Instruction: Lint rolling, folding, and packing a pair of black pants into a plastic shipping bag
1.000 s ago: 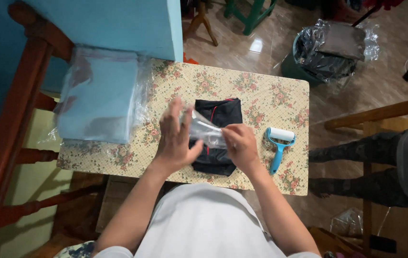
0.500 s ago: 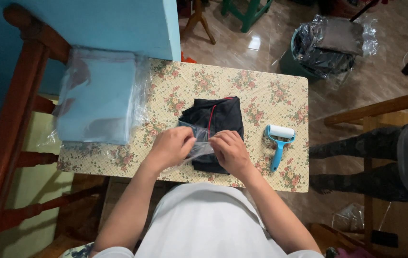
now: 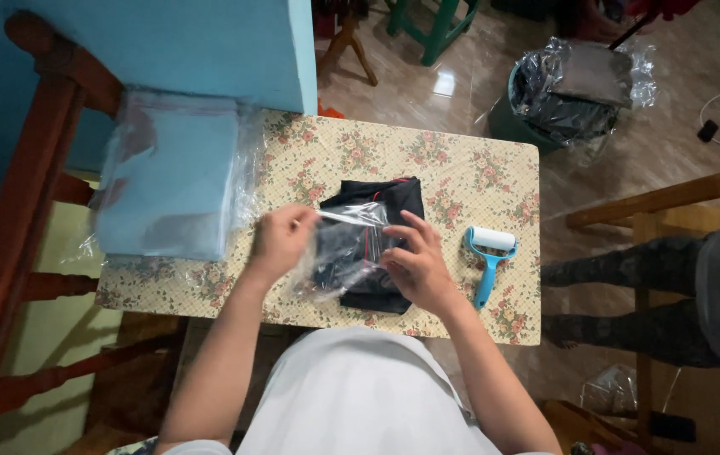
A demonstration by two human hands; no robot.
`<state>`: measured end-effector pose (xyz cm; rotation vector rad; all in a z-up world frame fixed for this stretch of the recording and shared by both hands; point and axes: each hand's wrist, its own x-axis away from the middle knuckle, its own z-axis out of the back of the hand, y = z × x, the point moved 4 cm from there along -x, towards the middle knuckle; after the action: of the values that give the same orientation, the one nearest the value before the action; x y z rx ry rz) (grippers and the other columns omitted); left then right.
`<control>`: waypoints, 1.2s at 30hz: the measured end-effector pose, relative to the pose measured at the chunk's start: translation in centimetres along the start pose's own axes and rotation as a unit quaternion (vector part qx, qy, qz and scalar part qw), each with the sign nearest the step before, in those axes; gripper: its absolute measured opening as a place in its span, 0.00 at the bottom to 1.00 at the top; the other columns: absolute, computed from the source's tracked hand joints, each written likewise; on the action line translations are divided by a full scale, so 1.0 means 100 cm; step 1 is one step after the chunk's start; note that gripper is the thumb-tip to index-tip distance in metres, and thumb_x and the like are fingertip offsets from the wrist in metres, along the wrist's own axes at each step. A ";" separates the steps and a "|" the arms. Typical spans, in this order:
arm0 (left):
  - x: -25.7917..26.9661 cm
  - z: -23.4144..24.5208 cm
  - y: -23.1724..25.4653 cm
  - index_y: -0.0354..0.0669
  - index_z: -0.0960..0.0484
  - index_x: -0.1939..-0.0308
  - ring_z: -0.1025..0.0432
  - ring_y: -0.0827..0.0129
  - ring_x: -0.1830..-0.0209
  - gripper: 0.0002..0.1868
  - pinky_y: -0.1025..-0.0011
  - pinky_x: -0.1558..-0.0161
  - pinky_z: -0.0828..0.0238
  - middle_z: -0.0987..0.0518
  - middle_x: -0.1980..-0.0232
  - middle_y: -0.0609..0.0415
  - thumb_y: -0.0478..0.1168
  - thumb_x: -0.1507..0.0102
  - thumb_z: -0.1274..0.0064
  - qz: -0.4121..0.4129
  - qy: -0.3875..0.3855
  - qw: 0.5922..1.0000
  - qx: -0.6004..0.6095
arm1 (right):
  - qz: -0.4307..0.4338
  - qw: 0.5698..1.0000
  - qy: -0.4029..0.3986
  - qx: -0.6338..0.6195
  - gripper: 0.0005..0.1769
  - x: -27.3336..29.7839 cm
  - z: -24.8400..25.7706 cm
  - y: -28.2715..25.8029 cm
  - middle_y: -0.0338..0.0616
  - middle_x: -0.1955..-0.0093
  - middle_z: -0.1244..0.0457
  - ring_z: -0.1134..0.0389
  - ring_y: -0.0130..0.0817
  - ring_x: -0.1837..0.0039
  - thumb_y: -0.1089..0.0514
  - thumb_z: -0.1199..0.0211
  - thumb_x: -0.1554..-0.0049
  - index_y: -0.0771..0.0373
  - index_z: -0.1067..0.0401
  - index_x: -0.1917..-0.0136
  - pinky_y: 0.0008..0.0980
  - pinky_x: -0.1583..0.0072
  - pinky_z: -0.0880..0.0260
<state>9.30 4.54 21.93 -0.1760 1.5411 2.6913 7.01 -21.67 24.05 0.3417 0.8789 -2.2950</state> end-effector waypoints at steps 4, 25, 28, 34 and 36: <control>-0.016 0.044 0.018 0.51 0.15 0.66 0.21 0.55 0.67 0.07 0.65 0.64 0.25 0.19 0.69 0.53 0.40 0.33 0.44 -0.088 0.115 0.988 -0.053 | -0.071 0.987 0.062 -0.128 0.19 0.016 0.002 0.034 0.50 0.27 0.44 0.45 0.55 0.22 0.55 0.38 0.43 0.53 0.28 0.38 0.54 0.27 0.44; 0.009 -0.111 -0.136 0.45 0.15 0.64 0.22 0.45 0.62 0.14 0.53 0.57 0.25 0.20 0.62 0.48 0.48 0.31 0.50 -0.083 -0.042 0.983 -0.157 | -0.621 0.763 -0.038 -0.174 0.33 0.117 -0.138 0.214 0.55 0.47 0.32 0.29 0.53 0.38 0.59 0.25 0.60 0.64 0.29 0.40 0.51 0.39 0.30; 0.028 -0.136 -0.147 0.48 0.16 0.61 0.21 0.46 0.57 0.10 0.52 0.55 0.26 0.18 0.63 0.47 0.47 0.33 0.49 0.037 -0.118 0.987 -0.103 | -0.636 0.747 0.009 -0.194 0.25 0.111 -0.127 0.210 0.54 0.51 0.29 0.27 0.51 0.44 0.63 0.30 0.60 0.63 0.24 0.46 0.51 0.44 0.29; 0.037 -0.166 -0.173 0.51 0.14 0.57 0.21 0.50 0.48 0.11 0.56 0.49 0.27 0.14 0.53 0.52 0.46 0.31 0.51 0.179 -0.144 0.972 0.055 | -0.598 0.783 0.011 -0.173 0.24 0.080 -0.101 0.181 0.57 0.52 0.29 0.27 0.51 0.44 0.58 0.34 0.56 0.63 0.21 0.45 0.51 0.45 0.30; 0.035 -0.167 -0.182 0.56 0.15 0.61 0.19 0.58 0.55 0.10 0.63 0.54 0.25 0.13 0.57 0.57 0.48 0.30 0.51 0.194 -0.160 0.966 0.067 | -0.646 0.728 0.049 -0.223 0.38 0.073 -0.100 0.180 0.60 0.43 0.31 0.30 0.55 0.37 0.46 0.20 0.56 0.65 0.28 0.38 0.54 0.39 0.29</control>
<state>8.79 -0.71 -2.46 0.5944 1.7919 2.6793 13.36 -28.59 4.35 -0.6024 2.1529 -3.0564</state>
